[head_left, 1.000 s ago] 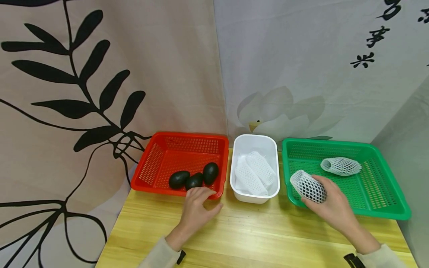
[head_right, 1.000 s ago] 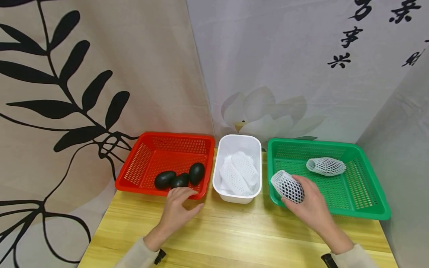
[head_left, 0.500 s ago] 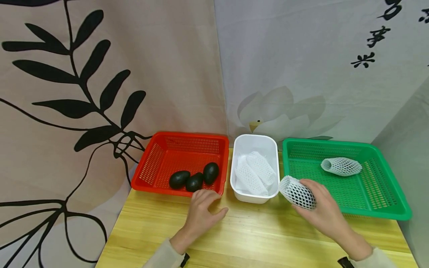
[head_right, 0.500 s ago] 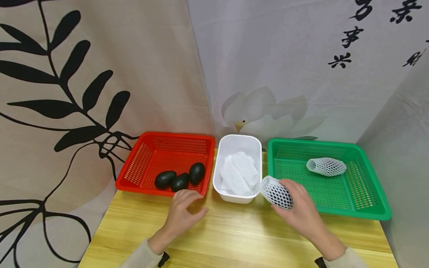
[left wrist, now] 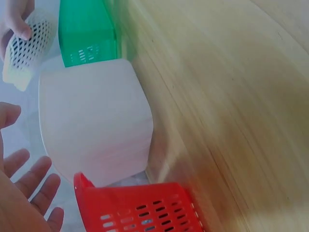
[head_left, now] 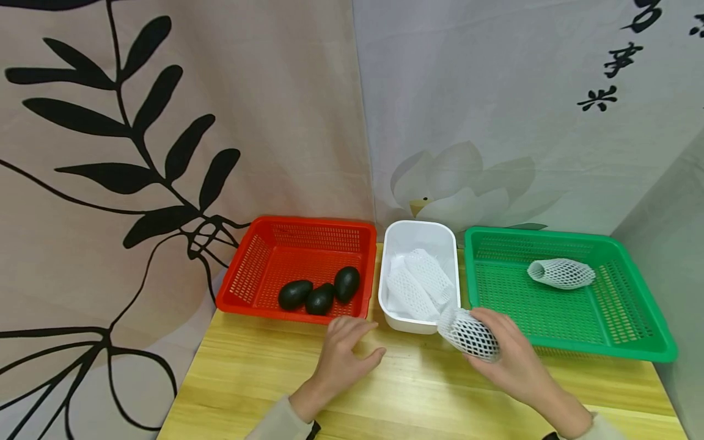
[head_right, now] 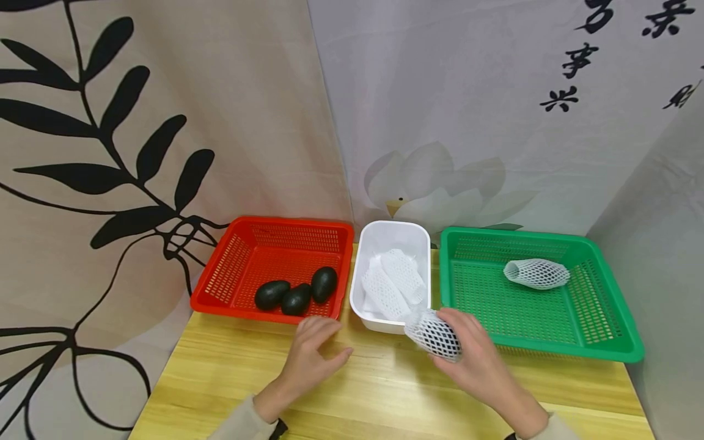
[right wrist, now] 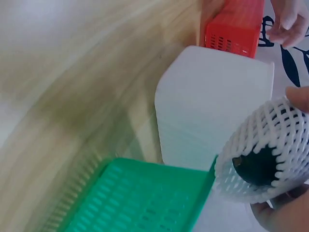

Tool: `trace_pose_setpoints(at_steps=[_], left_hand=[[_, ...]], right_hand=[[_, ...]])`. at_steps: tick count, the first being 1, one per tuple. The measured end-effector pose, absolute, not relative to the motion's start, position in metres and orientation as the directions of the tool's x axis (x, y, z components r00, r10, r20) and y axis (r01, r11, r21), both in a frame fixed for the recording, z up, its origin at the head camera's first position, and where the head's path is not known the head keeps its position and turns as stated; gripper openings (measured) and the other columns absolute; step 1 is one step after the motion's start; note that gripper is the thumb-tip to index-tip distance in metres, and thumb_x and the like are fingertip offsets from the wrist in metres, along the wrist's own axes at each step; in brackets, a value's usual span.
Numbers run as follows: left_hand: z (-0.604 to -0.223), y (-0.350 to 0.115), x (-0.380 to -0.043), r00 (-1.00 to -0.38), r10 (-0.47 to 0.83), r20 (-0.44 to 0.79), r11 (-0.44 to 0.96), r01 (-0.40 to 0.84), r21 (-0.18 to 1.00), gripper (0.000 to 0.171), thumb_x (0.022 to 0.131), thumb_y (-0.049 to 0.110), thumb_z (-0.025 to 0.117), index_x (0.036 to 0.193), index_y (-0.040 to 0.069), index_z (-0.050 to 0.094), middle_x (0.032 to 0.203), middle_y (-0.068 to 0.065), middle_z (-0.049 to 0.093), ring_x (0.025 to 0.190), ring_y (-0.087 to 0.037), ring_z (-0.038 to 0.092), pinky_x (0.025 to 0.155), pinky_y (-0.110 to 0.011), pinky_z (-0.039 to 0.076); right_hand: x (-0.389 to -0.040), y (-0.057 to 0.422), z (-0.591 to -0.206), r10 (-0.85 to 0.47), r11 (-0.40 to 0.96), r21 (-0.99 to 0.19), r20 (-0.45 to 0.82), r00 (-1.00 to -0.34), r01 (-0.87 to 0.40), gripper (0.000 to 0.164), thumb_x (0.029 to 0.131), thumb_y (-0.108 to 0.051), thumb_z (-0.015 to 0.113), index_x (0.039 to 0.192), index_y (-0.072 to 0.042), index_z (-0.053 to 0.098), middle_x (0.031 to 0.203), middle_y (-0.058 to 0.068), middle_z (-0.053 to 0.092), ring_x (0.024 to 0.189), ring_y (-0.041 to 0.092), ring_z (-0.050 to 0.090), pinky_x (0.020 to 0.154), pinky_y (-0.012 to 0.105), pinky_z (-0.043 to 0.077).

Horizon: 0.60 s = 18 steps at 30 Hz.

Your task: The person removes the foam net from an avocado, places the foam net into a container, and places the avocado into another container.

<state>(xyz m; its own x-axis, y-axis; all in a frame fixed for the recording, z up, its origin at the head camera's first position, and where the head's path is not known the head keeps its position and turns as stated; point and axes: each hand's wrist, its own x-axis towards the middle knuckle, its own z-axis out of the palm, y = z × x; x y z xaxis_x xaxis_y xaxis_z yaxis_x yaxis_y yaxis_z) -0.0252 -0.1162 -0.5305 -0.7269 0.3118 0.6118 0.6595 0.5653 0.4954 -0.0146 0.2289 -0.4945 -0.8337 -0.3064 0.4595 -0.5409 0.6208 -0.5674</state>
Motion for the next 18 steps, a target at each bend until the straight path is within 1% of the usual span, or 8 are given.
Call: trace_pose_setpoints(at_steps=[5,8,12,18], left_hand=[[-0.532,-0.11,-0.023,-0.724,0.318,0.613,0.547,0.668,0.505,0.044,0.072,0.018,0.093,0.112,0.01,0.076,0.107,0.0,0.075,0.101,-0.02,0.064,0.093,-0.043,0.047],[-0.533,-0.106,-0.02,-0.722,0.32,0.613,0.535,0.672,0.512,0.042,0.072,0.016,0.093,0.111,0.011,0.076,0.106,0.0,0.074,0.1,-0.019,0.064,0.092,-0.041,0.048],[-0.535,-0.103,-0.017,-0.72,0.331,0.61,0.513,0.68,0.524,0.04,0.073,0.013,0.092,0.11,0.01,0.076,0.104,0.001,0.073,0.098,-0.018,0.064,0.09,-0.036,0.052],[-0.547,-0.099,-0.013,-0.723,0.359,0.59,0.48,0.685,0.548,0.037,0.075,0.009,0.09,0.109,0.009,0.075,0.104,-0.002,0.072,0.098,-0.017,0.065,0.088,-0.025,0.053]], right_hand=[[-0.01,0.223,-0.501,-0.344,0.581,-0.576,0.467,-0.814,-0.576,0.088,0.056,-0.001,0.095,0.136,-0.001,0.061,0.133,0.014,0.063,0.12,0.017,0.054,0.104,0.007,0.032],[-0.008,0.22,-0.505,-0.369,0.562,-0.575,0.47,-0.802,-0.595,0.088,0.057,-0.002,0.095,0.138,-0.002,0.06,0.135,0.013,0.062,0.123,0.017,0.053,0.106,0.008,0.032],[-0.005,0.215,-0.511,-0.403,0.548,-0.56,0.474,-0.783,-0.621,0.086,0.06,-0.007,0.093,0.14,-0.003,0.06,0.137,0.011,0.062,0.125,0.02,0.054,0.11,0.011,0.03],[0.0,0.204,-0.521,-0.431,0.553,-0.519,0.491,-0.757,-0.652,0.087,0.058,-0.012,0.094,0.138,-0.006,0.062,0.134,0.011,0.064,0.12,0.024,0.057,0.114,0.012,0.023]])
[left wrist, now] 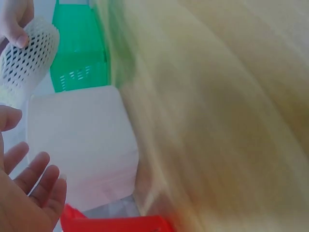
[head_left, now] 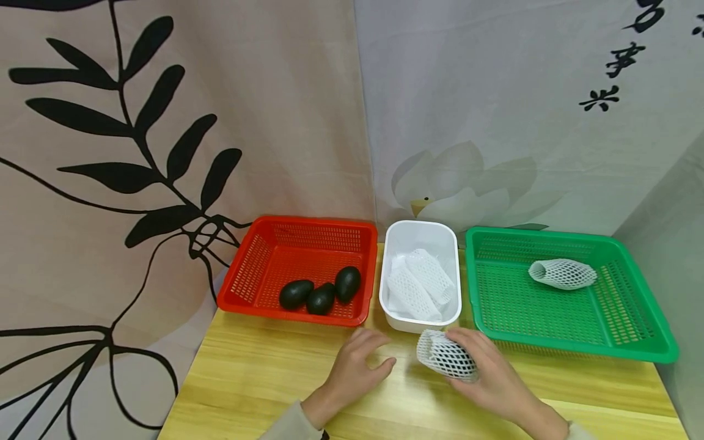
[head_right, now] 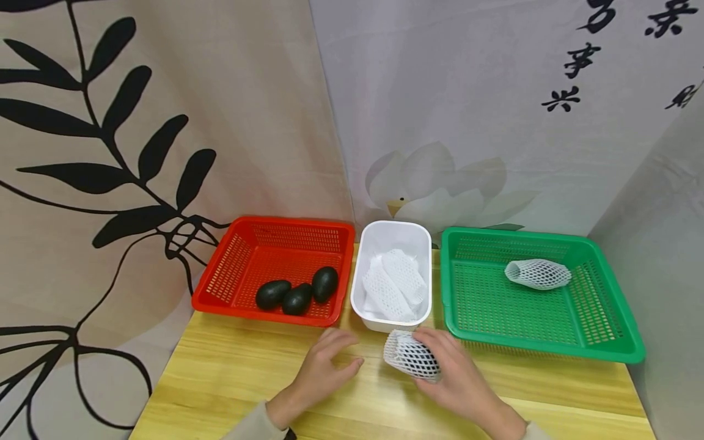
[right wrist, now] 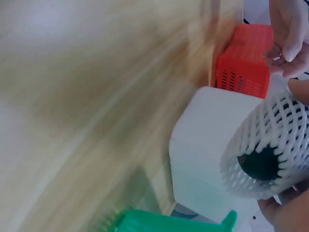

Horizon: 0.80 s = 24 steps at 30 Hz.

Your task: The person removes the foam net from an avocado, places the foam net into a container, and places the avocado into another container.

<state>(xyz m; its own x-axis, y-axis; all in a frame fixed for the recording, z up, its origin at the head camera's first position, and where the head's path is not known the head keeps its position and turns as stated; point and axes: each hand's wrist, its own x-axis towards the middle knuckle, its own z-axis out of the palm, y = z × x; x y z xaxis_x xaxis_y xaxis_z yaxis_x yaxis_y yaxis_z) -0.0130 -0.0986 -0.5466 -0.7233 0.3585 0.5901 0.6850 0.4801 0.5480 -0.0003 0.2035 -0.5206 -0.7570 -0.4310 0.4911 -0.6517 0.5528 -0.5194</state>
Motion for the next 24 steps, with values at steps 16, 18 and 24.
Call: trace_pose_setpoints(at_steps=[16,18,24], left_hand=[[-0.572,-0.091,-0.003,-0.827,0.419,0.375,0.546,0.559,0.624,0.03,0.084,0.014,0.087,0.112,0.008,0.076,0.107,0.002,0.07,0.098,-0.013,0.062,0.086,-0.023,0.052],[-0.574,-0.09,-0.003,-0.833,0.423,0.357,0.554,0.55,0.626,0.029,0.085,0.015,0.086,0.111,0.008,0.076,0.107,0.003,0.07,0.098,-0.013,0.062,0.086,-0.023,0.052],[-0.578,-0.087,-0.002,-0.845,0.441,0.303,0.562,0.523,0.641,0.025,0.087,0.015,0.084,0.11,0.009,0.077,0.104,0.001,0.071,0.096,-0.011,0.061,0.085,-0.022,0.051]], right_hand=[[0.004,0.182,-0.56,-0.461,0.646,-0.503,0.342,-0.819,-0.574,0.084,0.056,-0.016,0.099,0.133,-0.008,0.064,0.13,0.005,0.066,0.118,0.024,0.062,0.094,0.051,0.054],[0.004,0.18,-0.565,-0.465,0.653,-0.495,0.335,-0.82,-0.573,0.084,0.057,-0.017,0.099,0.133,-0.007,0.065,0.13,0.007,0.066,0.119,0.026,0.062,0.096,0.052,0.054],[0.006,0.176,-0.575,-0.464,0.667,-0.499,0.302,-0.832,-0.553,0.084,0.057,-0.018,0.099,0.133,-0.006,0.065,0.131,0.006,0.066,0.12,0.026,0.061,0.099,0.052,0.052]])
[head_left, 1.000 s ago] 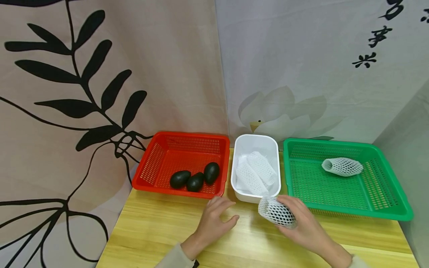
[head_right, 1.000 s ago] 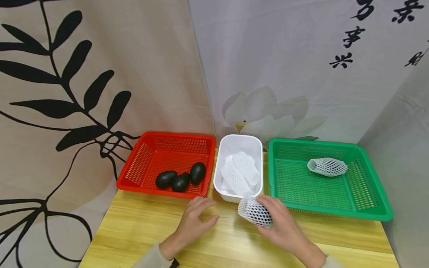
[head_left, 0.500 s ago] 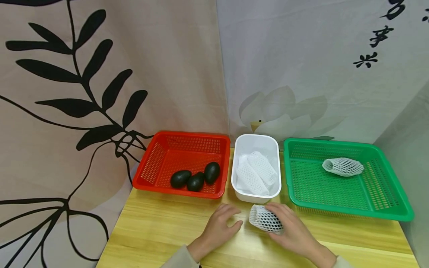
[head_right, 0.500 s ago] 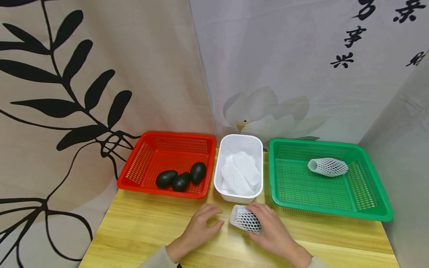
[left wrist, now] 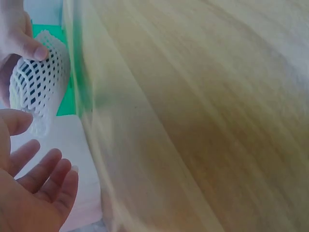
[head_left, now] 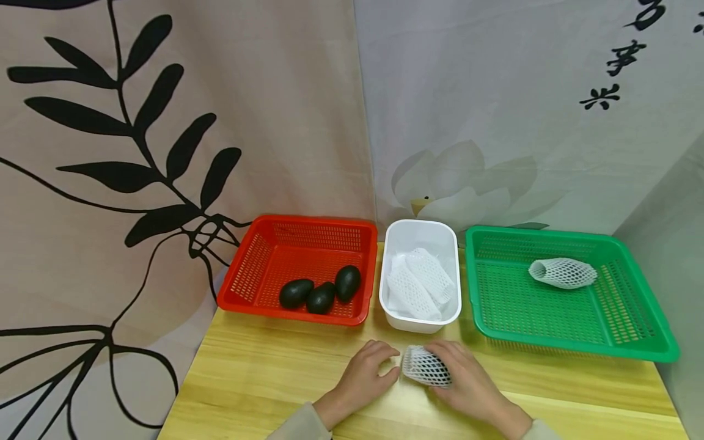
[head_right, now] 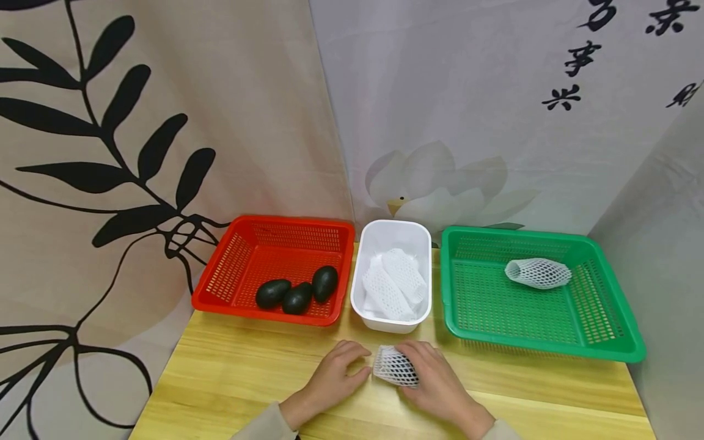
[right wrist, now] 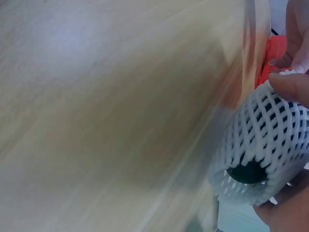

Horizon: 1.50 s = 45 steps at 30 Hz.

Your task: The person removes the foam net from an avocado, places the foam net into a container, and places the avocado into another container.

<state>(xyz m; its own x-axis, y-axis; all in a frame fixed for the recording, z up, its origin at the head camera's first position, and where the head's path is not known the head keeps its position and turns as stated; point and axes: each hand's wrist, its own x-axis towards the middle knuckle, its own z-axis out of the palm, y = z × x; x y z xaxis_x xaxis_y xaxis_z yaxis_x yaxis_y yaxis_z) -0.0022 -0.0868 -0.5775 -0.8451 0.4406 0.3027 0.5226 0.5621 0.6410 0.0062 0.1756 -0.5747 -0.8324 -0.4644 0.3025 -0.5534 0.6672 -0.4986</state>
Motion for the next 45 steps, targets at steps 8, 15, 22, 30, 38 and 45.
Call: trace_pose_setpoints(at_steps=[8,15,22,30,38,45], left_hand=[[-0.58,-0.084,-0.002,-0.845,0.466,0.263,0.567,0.514,0.644,0.023,0.089,0.015,0.082,0.11,0.008,0.076,0.102,-0.002,0.072,0.094,-0.01,0.059,0.084,-0.021,0.051],[-0.578,-0.084,-0.006,-0.85,0.473,0.231,0.578,0.497,0.647,0.021,0.091,0.017,0.081,0.111,0.009,0.076,0.104,-0.001,0.072,0.095,-0.008,0.059,0.085,-0.021,0.051],[-0.581,-0.082,-0.007,-0.85,0.473,0.233,0.578,0.499,0.645,0.02,0.092,0.018,0.08,0.111,0.011,0.077,0.105,0.002,0.072,0.097,-0.008,0.061,0.087,-0.021,0.051],[-0.58,-0.077,-0.007,-0.851,0.466,0.242,0.552,0.494,0.672,0.019,0.092,0.011,0.079,0.11,0.007,0.077,0.105,-0.001,0.07,0.1,-0.011,0.062,0.092,-0.025,0.053],[-0.578,-0.07,-0.006,-0.844,0.474,0.25,0.494,0.49,0.719,0.021,0.088,0.004,0.078,0.109,0.004,0.077,0.105,-0.003,0.071,0.099,-0.011,0.064,0.091,-0.021,0.053],[-0.573,-0.064,-0.006,-0.843,0.498,0.203,0.443,0.449,0.776,0.023,0.089,0.0,0.077,0.112,0.003,0.078,0.111,-0.005,0.074,0.105,-0.012,0.067,0.095,-0.023,0.054]], right_hand=[[0.008,0.173,-0.579,-0.475,0.669,-0.512,0.264,-0.839,-0.54,0.083,0.06,-0.017,0.098,0.135,-0.005,0.064,0.134,0.012,0.065,0.123,0.029,0.06,0.101,0.056,0.051],[0.009,0.173,-0.58,-0.482,0.667,-0.513,0.255,-0.838,-0.54,0.09,0.06,-0.024,0.101,0.139,-0.004,0.062,0.137,0.01,0.065,0.125,0.028,0.059,0.103,0.055,0.049],[0.01,0.183,-0.579,-0.454,0.675,-0.544,0.228,-0.862,-0.499,0.097,0.059,-0.028,0.101,0.143,-0.006,0.06,0.14,0.011,0.064,0.128,0.032,0.06,0.106,0.058,0.046],[0.011,0.201,-0.581,-0.391,0.69,-0.603,0.155,-0.907,-0.401,0.095,0.061,-0.024,0.102,0.143,-0.005,0.059,0.14,0.01,0.064,0.129,0.036,0.06,0.105,0.061,0.047],[0.013,0.211,-0.581,-0.343,0.702,-0.658,0.023,-0.939,-0.273,0.079,0.071,-0.028,0.097,0.14,-0.01,0.064,0.134,0.005,0.069,0.122,0.036,0.063,0.103,0.06,0.049],[0.01,0.217,-0.581,-0.376,0.65,-0.705,0.024,-0.926,-0.282,0.057,0.079,-0.019,0.093,0.131,-0.013,0.07,0.126,-0.002,0.072,0.114,0.02,0.067,0.097,0.044,0.056]])
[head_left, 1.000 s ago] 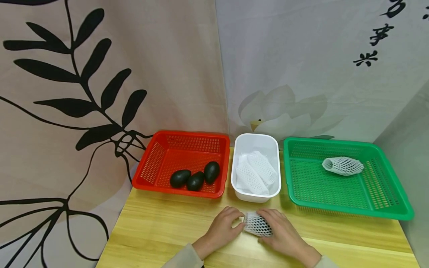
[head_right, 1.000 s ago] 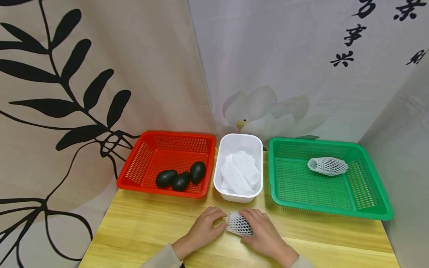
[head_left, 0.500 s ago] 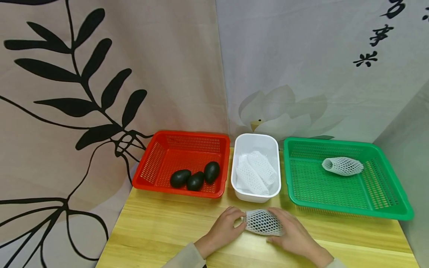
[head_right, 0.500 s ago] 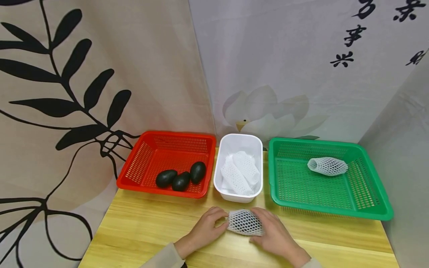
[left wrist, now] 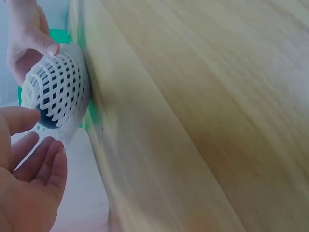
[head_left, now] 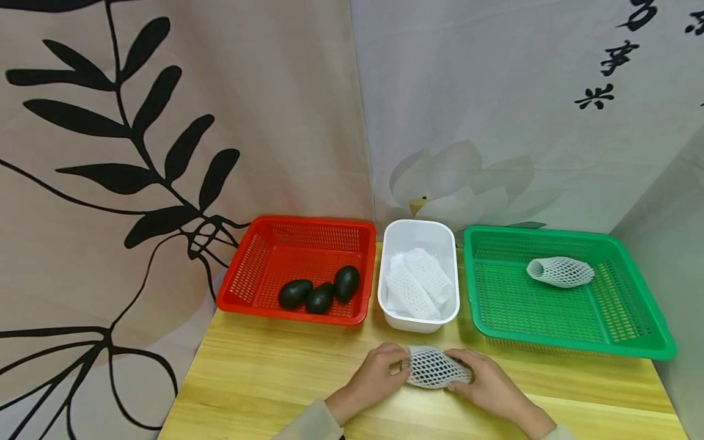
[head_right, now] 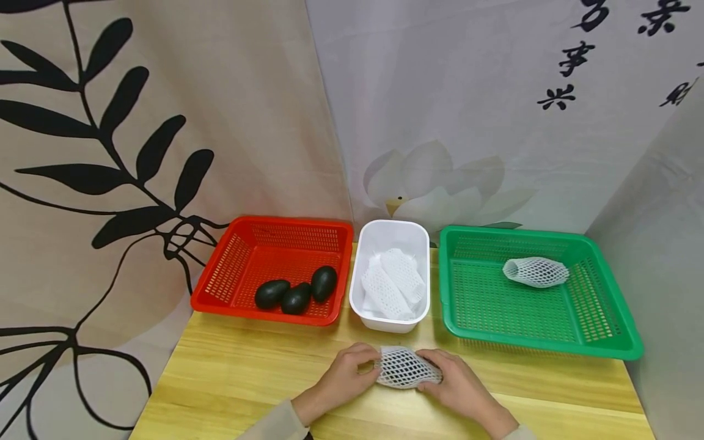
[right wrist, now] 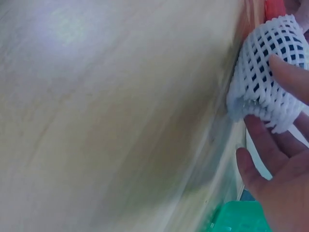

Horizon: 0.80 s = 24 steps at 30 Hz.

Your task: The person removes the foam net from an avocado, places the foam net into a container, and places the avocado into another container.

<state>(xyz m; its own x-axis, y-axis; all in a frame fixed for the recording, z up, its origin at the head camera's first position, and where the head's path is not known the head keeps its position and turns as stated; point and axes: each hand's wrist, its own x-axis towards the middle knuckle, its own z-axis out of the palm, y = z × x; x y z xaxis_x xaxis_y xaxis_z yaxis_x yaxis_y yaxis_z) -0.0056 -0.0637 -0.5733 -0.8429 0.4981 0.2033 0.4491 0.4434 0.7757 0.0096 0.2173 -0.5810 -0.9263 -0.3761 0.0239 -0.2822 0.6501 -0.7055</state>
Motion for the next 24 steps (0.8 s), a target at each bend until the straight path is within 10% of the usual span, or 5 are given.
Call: trace_pose_setpoints(at_steps=[24], left_hand=[[-0.585,-0.05,-0.012,-0.788,0.608,0.093,0.466,0.449,0.762,0.044,0.071,0.007,0.085,0.11,0.012,0.066,0.111,0.008,0.063,0.098,0.0,0.056,0.092,-0.015,0.048]], right_hand=[[0.012,0.212,-0.583,-0.424,0.429,-0.831,0.161,-0.891,-0.354,0.037,0.079,0.0,0.087,0.11,-0.019,0.077,0.108,-0.011,0.074,0.097,0.006,0.069,0.084,0.027,0.059]])
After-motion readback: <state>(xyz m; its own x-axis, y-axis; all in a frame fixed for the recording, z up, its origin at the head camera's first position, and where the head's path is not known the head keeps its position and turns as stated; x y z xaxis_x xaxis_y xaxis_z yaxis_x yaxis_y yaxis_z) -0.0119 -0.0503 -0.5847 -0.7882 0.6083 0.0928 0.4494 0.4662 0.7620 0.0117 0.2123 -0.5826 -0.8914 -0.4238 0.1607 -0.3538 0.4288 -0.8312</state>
